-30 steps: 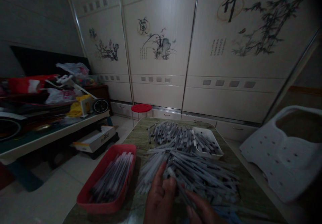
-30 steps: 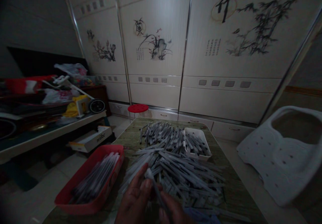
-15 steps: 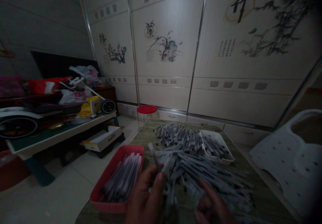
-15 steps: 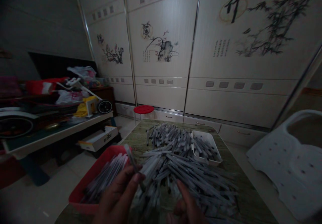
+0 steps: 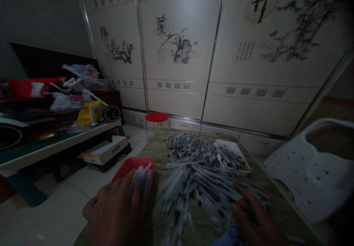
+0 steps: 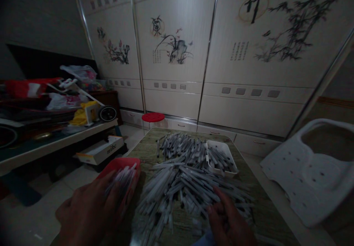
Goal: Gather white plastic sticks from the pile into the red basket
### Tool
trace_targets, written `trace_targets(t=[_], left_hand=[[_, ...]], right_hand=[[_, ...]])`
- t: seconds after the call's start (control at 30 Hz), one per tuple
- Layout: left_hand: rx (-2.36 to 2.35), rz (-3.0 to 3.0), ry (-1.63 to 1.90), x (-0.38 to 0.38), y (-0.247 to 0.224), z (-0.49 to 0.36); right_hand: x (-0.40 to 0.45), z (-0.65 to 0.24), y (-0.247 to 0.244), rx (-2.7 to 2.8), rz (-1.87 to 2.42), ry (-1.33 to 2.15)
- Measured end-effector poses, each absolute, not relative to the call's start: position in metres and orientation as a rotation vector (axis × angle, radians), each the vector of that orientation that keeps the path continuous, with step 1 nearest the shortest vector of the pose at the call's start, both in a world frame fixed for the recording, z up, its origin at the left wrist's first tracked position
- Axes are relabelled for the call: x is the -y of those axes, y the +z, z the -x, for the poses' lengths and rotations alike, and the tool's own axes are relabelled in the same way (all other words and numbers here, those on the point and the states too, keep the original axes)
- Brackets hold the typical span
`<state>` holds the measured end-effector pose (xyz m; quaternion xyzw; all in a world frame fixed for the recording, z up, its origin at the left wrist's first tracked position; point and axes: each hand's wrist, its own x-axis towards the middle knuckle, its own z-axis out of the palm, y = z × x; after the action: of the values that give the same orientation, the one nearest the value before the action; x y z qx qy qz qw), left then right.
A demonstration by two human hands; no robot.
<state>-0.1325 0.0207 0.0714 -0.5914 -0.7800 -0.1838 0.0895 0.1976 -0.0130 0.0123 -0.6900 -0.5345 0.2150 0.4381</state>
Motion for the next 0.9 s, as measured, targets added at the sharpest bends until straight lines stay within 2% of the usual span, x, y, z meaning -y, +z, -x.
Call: trace_targets(t=[0.1, 0.27, 0.4, 0.53, 0.73, 0.83, 0.9], left_hand=[[2.149, 1.772, -0.700, -0.023, 0.062, 0.130], [1.607, 2.029, -1.078, -0.025, 0.045, 0.111], [1.456, 2.181, -1.173, -0.021, 0.034, 0.088], [1.501, 2.364, -1.229, -0.020, 0.020, 0.076], [1.853, 2.533, -1.261, -0.024, 0.016, 0.066], [1.924, 2.718, -1.509, -0.015, 0.040, 0.061], [1.776, 3.067, -1.738, -0.004, 0.056, 0.061]], right_hand=[[0.011, -0.208, 0.013, 1.369, 1.767, 0.535], [0.005, -0.220, 0.006, 1.499, 1.877, 0.546], [0.004, -0.217, 0.001, 1.660, 1.888, 0.476], [0.005, -0.212, 0.003, 1.775, 1.991, 0.482], [0.004, -0.209, 0.007, 1.768, 2.037, 0.487], [0.005, -0.213, 0.008, 1.728, 1.980, 0.498], [0.004, -0.218, 0.008, 1.686, 1.972, 0.493]])
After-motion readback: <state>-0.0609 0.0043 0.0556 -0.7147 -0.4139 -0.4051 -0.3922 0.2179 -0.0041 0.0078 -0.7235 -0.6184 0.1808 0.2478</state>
